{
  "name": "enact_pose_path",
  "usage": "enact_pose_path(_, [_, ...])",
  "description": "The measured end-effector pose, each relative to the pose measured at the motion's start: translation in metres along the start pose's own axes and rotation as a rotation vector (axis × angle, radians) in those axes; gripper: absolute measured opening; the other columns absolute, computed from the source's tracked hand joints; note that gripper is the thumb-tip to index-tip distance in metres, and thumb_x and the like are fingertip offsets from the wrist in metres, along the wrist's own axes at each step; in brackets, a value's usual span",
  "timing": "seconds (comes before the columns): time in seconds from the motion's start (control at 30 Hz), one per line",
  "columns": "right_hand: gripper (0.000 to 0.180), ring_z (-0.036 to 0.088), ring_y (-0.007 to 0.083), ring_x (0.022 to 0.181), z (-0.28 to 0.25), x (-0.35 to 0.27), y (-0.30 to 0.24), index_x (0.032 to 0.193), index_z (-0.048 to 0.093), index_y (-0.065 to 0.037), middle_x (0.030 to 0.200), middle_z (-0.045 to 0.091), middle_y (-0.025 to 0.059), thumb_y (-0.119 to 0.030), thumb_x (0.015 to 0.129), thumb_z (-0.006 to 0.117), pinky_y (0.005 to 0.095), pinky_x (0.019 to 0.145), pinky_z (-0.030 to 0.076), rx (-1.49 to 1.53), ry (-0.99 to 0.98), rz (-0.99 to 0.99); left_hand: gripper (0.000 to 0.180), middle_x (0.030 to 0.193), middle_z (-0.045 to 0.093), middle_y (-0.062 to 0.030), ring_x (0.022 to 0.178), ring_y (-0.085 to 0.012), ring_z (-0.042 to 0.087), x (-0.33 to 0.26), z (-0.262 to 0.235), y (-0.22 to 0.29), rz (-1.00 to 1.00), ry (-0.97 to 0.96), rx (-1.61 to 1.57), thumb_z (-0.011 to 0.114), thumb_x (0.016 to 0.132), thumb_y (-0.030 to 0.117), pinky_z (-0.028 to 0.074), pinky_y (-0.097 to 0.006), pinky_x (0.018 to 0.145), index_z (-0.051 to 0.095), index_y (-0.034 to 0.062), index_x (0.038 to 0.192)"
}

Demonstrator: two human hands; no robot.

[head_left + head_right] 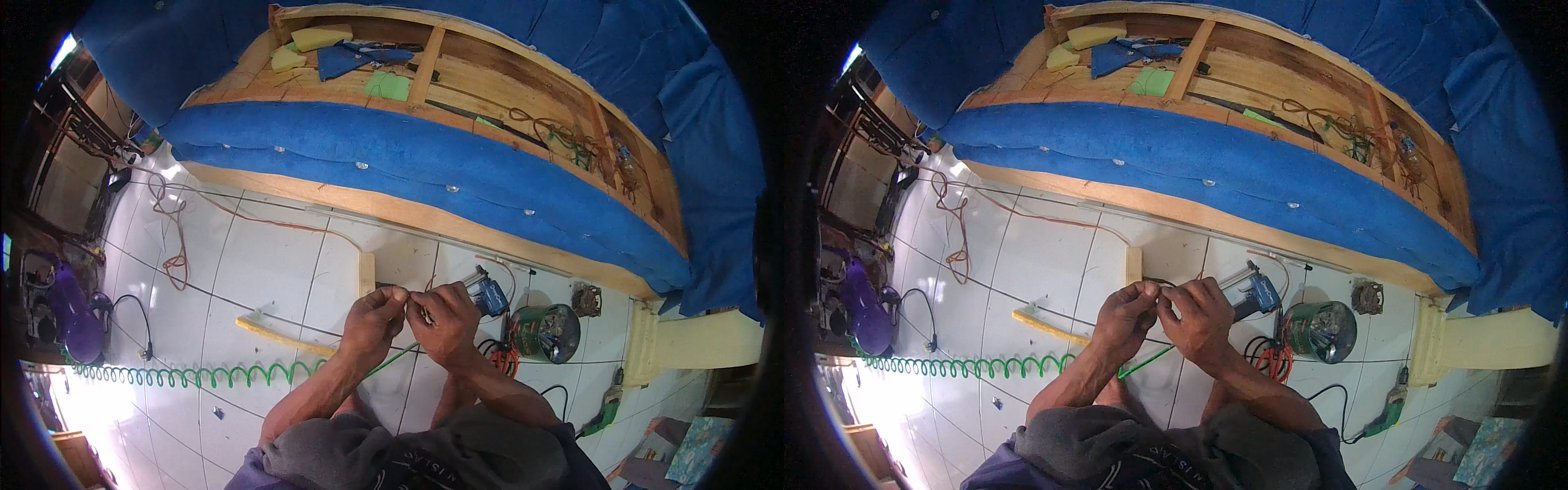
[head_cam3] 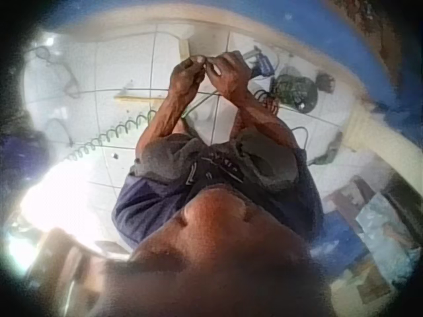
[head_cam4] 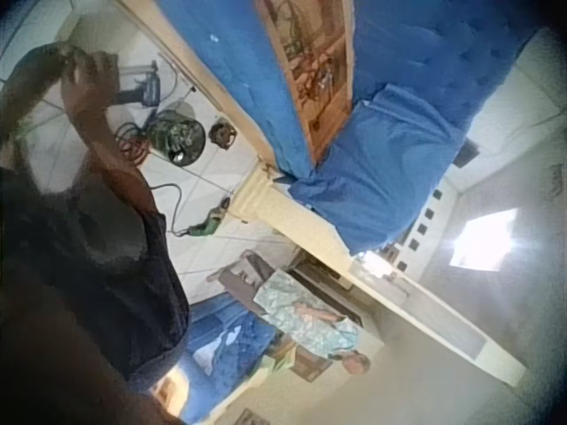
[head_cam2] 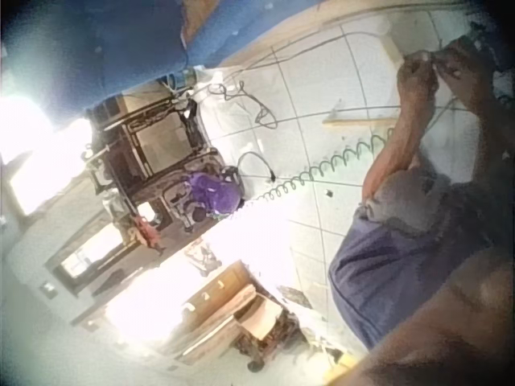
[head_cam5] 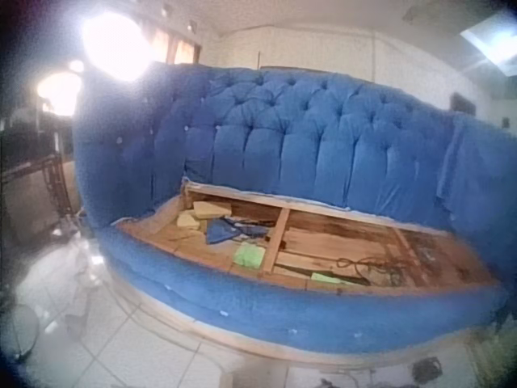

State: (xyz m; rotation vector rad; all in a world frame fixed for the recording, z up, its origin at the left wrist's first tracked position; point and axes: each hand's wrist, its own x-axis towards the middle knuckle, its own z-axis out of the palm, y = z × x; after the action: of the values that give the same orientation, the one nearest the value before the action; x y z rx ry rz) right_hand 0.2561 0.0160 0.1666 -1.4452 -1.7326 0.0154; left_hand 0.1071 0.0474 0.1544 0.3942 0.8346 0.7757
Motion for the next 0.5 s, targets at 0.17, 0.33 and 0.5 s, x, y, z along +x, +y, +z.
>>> enact_pose_path(0.17, [0.017, 0.059, 0.0261, 0.072, -0.004, -0.003, 0.000, 0.080, 0.065, -0.007, 0.077, 0.060, 0.0063, -0.006, 0.071, 0.079, 0.0395, 0.060, 0.049, 0.119, -0.056, 0.183, 0.016, 0.082, 0.062, -0.0027, 0.063, -0.0109, 0.051, 0.003, 0.000, 0.000, 0.108, 0.029, 0.328, 0.069, 0.097, 0.015, 0.040, -0.024, 0.057, 0.066, -0.0006, 0.102])
enact_pose_path(0.33, [0.011, 0.061, 0.0251, 0.070, -0.014, 0.008, -0.005, 0.077, 0.067, -0.007, 0.076, 0.062, 0.0052, -0.007, 0.070, 0.074, 0.0378, 0.056, 0.051, -0.054, -0.153, 0.097, 0.009, 0.087, 0.066, -0.0090, 0.076, -0.0239, 0.064, 0.003, 0.000, 0.002, 0.722, 0.064, 1.050, 0.071, 0.089, 0.005, 0.052, -0.037, 0.067, 0.067, 0.0010, 0.096])
enact_pose_path(0.5, [0.010, 0.061, 0.0252, 0.070, -0.018, 0.016, -0.002, 0.075, 0.065, -0.006, 0.076, 0.061, 0.0053, -0.008, 0.068, 0.072, 0.0383, 0.056, 0.051, -0.162, -0.184, -0.009, 0.006, 0.089, 0.066, -0.0143, 0.080, -0.0320, 0.066, -0.002, 0.006, 0.010, 0.788, 0.093, 1.182, 0.070, 0.086, 0.002, 0.054, -0.040, 0.070, 0.067, 0.0003, 0.091])
